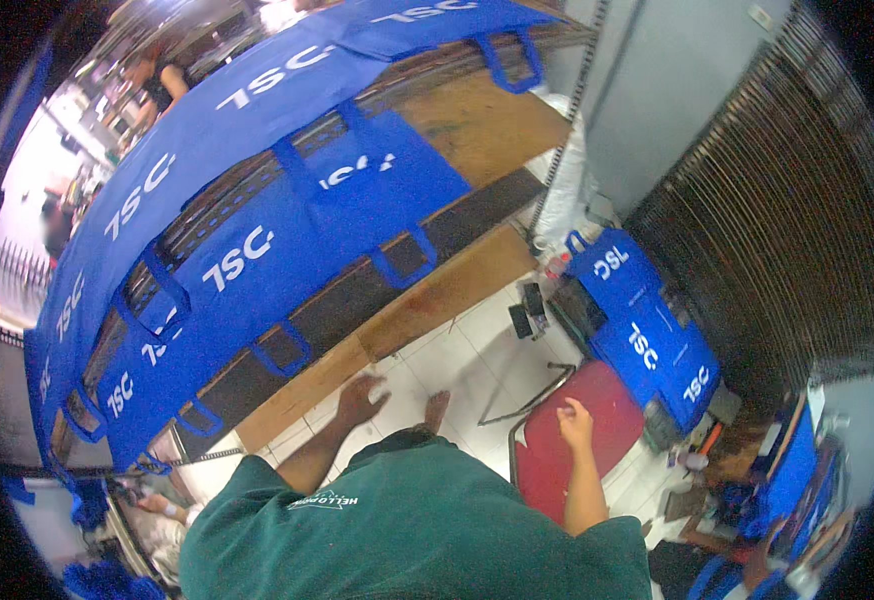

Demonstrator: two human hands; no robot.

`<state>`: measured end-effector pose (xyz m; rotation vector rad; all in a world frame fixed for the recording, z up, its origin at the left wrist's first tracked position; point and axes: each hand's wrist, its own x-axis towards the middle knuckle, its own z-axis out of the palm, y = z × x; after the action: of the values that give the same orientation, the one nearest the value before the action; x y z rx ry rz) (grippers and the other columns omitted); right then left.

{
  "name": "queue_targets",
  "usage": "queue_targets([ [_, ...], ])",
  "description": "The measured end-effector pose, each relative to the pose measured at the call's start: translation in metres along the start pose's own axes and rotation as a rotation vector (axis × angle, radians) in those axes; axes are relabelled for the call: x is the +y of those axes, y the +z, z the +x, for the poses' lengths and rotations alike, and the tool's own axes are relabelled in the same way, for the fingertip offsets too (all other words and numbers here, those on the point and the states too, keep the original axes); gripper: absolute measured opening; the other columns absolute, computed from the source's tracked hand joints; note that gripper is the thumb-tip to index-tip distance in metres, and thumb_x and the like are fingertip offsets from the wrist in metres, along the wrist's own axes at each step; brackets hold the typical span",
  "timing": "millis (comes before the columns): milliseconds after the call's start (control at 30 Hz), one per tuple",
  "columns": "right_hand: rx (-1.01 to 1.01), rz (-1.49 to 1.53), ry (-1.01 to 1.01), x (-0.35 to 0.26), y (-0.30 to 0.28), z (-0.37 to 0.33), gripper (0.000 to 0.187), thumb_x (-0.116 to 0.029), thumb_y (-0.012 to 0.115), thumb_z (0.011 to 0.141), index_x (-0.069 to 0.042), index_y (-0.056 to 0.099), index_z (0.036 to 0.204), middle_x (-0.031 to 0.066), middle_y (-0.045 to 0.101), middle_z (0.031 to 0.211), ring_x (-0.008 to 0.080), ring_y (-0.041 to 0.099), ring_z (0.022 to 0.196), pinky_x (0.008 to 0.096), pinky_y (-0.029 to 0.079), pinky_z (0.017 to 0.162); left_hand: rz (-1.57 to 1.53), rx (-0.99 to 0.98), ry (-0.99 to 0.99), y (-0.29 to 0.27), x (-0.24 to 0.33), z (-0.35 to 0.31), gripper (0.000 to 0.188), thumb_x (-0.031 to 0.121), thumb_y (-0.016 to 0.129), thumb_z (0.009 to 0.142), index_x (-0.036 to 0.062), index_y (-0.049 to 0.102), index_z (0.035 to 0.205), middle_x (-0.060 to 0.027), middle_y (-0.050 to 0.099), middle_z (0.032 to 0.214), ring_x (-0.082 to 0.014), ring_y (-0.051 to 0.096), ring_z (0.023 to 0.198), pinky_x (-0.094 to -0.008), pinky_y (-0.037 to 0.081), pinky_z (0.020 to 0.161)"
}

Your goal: The person repeatedly picks up blue tote bags from a table, folds them by hand, and places them into a wire basket. The task involves handling the bags one at a time in a repetitive cycle within a storage room.

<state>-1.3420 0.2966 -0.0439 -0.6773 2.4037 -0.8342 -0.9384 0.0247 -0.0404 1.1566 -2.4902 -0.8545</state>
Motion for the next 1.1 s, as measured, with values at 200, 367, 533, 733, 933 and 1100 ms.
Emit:
queue_targets([
  [200, 0.221, -0.048, 0.022, 0.091, -0.048, -0.095, 0.033, -0.016, 0.066, 0.076, -0.004, 0.061, 0.106, 0.0090, 0.064, 0.074, 0.0150, 0.061, 0.066, 0.0284, 0.049, 0.063, 0.098, -0.811, -0.451, 0.088, -0.117, -0.133, 0.065, 0.059, 0.060, 0.073, 0.0090, 0.056, 0.114, -0.0172, 0.061, 0.103, -0.0302, 0.057, 0.100, -0.0396, 0.045, 0.087],
  [367, 0.313, 0.055, -0.002, 0.100, -0.058, -0.170, 0.030, -0.018, 0.065, 0.079, -0.003, 0.061, 0.105, 0.0097, 0.063, 0.077, 0.0144, 0.059, 0.065, 0.0278, 0.048, 0.062, 0.250, -0.572, -0.527, 0.073, -0.100, -0.128, 0.058, 0.058, 0.058, 0.073, 0.0084, 0.063, 0.102, -0.0117, 0.062, 0.106, -0.0284, 0.054, 0.107, -0.0381, 0.044, 0.089],
  [533, 0.180, -0.077, -0.048, 0.098, -0.041, -0.224, 0.035, -0.033, 0.055, 0.085, -0.004, 0.062, 0.103, 0.0146, 0.062, 0.088, 0.0249, 0.059, 0.080, 0.0339, 0.047, 0.073, 0.093, -0.469, -0.338, 0.083, -0.054, -0.093, 0.061, 0.050, 0.061, 0.074, 0.0098, 0.053, 0.119, -0.0157, 0.062, 0.105, -0.0296, 0.056, 0.104, -0.0350, 0.044, 0.090],
  [733, 0.231, 0.044, -0.066, 0.105, -0.049, -0.244, 0.033, -0.031, 0.054, 0.087, -0.003, 0.061, 0.104, 0.0137, 0.063, 0.090, 0.0221, 0.060, 0.077, 0.0327, 0.047, 0.071, -0.032, -0.585, -0.216, 0.108, 0.032, -0.099, 0.059, 0.045, 0.065, 0.073, 0.0081, 0.053, 0.118, -0.0184, 0.062, 0.104, -0.0308, 0.060, 0.097, -0.0371, 0.046, 0.086],
  [933, 0.399, 0.676, 0.226, 0.143, -0.078, -0.254, 0.045, -0.040, 0.056, 0.086, -0.007, 0.054, 0.117, 0.0063, 0.060, 0.097, 0.0173, 0.057, 0.082, 0.0335, 0.045, 0.068, -0.018, -0.701, -0.035, 0.129, 0.036, -0.106, 0.063, 0.044, 0.067, 0.072, 0.0037, 0.052, 0.118, -0.0195, 0.061, 0.105, -0.0293, 0.061, 0.095, -0.0360, 0.047, 0.083],
  [1100, 0.946, 1.078, 0.391, 0.167, -0.155, -0.252, 0.075, -0.060, 0.052, 0.079, -0.007, 0.039, 0.131, 0.0117, 0.051, 0.116, 0.0236, 0.052, 0.097, 0.0393, 0.041, 0.078, 0.107, -0.746, -0.166, 0.136, -0.067, -0.119, 0.065, 0.049, 0.066, 0.071, 0.0054, 0.054, 0.118, -0.0189, 0.057, 0.114, -0.0309, 0.055, 0.106, -0.0372, 0.043, 0.090],
])
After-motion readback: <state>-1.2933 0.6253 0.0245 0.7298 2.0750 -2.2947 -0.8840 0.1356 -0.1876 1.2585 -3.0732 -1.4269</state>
